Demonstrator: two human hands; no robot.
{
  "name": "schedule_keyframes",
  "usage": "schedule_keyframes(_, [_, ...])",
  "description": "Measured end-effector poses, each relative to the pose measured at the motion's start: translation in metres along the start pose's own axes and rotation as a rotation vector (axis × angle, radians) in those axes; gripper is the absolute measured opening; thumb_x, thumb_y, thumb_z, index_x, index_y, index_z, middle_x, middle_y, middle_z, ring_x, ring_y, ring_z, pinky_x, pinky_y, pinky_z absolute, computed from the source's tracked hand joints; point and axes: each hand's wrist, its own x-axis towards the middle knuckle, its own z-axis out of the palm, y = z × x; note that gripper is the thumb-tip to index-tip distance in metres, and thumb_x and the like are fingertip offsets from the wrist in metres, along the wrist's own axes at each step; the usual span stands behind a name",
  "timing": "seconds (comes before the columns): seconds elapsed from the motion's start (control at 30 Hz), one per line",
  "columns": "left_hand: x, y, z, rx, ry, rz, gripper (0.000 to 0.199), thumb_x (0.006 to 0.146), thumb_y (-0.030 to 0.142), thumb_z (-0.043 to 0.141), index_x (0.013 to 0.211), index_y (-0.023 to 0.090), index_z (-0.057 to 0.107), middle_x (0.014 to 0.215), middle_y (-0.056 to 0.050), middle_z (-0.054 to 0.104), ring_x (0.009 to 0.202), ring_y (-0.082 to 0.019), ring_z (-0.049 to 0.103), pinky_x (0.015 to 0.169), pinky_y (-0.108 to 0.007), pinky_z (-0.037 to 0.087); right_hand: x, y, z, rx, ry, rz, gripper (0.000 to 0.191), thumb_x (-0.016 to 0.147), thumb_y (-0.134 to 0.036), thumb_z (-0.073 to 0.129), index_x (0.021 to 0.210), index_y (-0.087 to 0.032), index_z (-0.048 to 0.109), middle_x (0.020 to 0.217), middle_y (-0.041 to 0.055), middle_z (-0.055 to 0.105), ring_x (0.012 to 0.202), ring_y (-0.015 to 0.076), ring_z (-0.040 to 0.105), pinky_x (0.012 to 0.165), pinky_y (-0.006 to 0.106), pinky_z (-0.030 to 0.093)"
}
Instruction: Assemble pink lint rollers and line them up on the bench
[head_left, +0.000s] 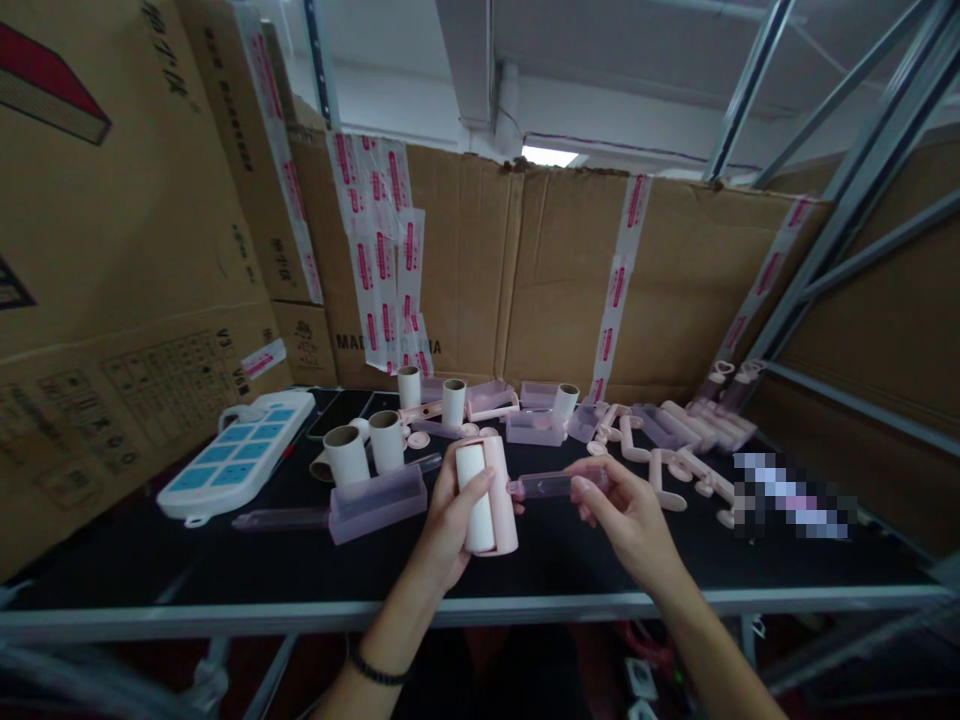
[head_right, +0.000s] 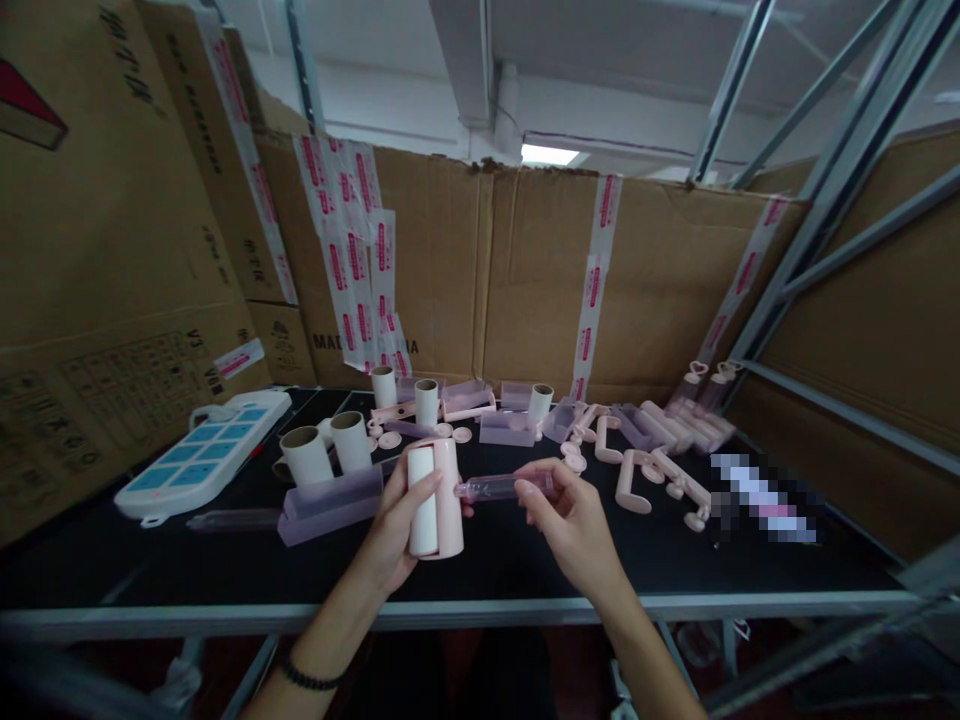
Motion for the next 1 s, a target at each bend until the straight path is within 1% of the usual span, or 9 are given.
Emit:
schedule_keyframes(0.13, [-0.001,0.001,0.002,0.004,-0.012,0.003,0.058,0.082,0.038,0.074,0.13,0.027,0.043,0.088,-0.003,0.069,0.063,-0.022,0.073,0.055,-0.034,0.061,-0.001,-0.003,0.0,-0.004,-0.002,0.002,0.032,0.089,-0.048,0.067,0.099,-0.018,0.068,0.076,0.0011,0.063,0.06,0.0122,0.056,0.054,0.024,0.044])
schedule_keyframes(0.3, [-0.002,0.0,0.004,0.064,0.002,0.056,0.059,0.08,0.035,0.077,0.128,0.029,0.045,0.093,-0.002,0.067,0.062,-0.02,0.071,0.052,-0.031,0.059,-0.003,-0.001,-0.001,-0.014,-0.01,0.028,0.033,0.09,-0.049,0.067,0.098,-0.018,0.068,0.073,0.001,0.062,0.056,0.0118,0.055,0.051,0.024,0.042])
schedule_keyframes(0.43, [-0.002,0.0,0.006,0.081,-0.039,0.05,0.059,0.081,0.036,0.076,0.129,0.03,0.043,0.085,0.0,0.066,0.06,-0.02,0.07,0.052,-0.031,0.059,-0.002,0.0,0.0,0.005,-0.022,0.044,0.033,0.09,-0.05,0.066,0.096,-0.018,0.067,0.071,0.0006,0.062,0.055,0.0117,0.055,0.049,0.024,0.041])
schedule_keyframes(0.6, [-0.003,0.0,0.007,0.071,-0.03,0.047,0.059,0.081,0.038,0.075,0.127,0.029,0.04,0.078,0.001,0.065,0.056,-0.019,0.069,0.05,-0.028,0.056,-0.003,0.004,0.009,0.089,-0.023,0.052,0.031,0.092,-0.049,0.064,0.095,-0.018,0.065,0.072,0.0005,0.063,0.055,0.0116,0.055,0.049,0.024,0.042])
schedule_keyframes(0.7, [-0.004,-0.001,0.007,0.069,-0.035,0.043,0.059,0.082,0.039,0.073,0.127,0.028,0.038,0.077,0.002,0.065,0.054,-0.02,0.069,0.048,-0.028,0.056,-0.005,0.006,0.013,0.105,-0.01,0.053,0.031,0.092,-0.049,0.064,0.094,-0.018,0.064,0.071,0.0003,0.063,0.055,0.0118,0.055,0.049,0.024,0.043])
schedule_keyframes(0.9, [-0.002,-0.001,0.006,0.036,-0.057,0.028,0.061,0.082,0.041,0.072,0.13,0.028,0.036,0.076,0.002,0.066,0.051,-0.02,0.069,0.045,-0.029,0.055,-0.005,0.003,0.007,0.044,-0.041,0.001,0.031,0.092,-0.049,0.063,0.1,-0.019,0.065,0.077,0.002,0.066,0.06,0.0133,0.057,0.054,0.025,0.045])
schedule_keyframes(1.0, [-0.004,0.0,0.01,0.022,-0.058,0.015,0.061,0.083,0.042,0.071,0.131,0.027,0.036,0.074,0.002,0.066,0.051,-0.02,0.068,0.045,-0.029,0.055,-0.005,0.001,0.006,0.012,-0.027,-0.019,0.03,0.092,-0.049,0.063,0.098,-0.019,0.066,0.076,0.0022,0.066,0.06,0.0135,0.057,0.055,0.025,0.045])
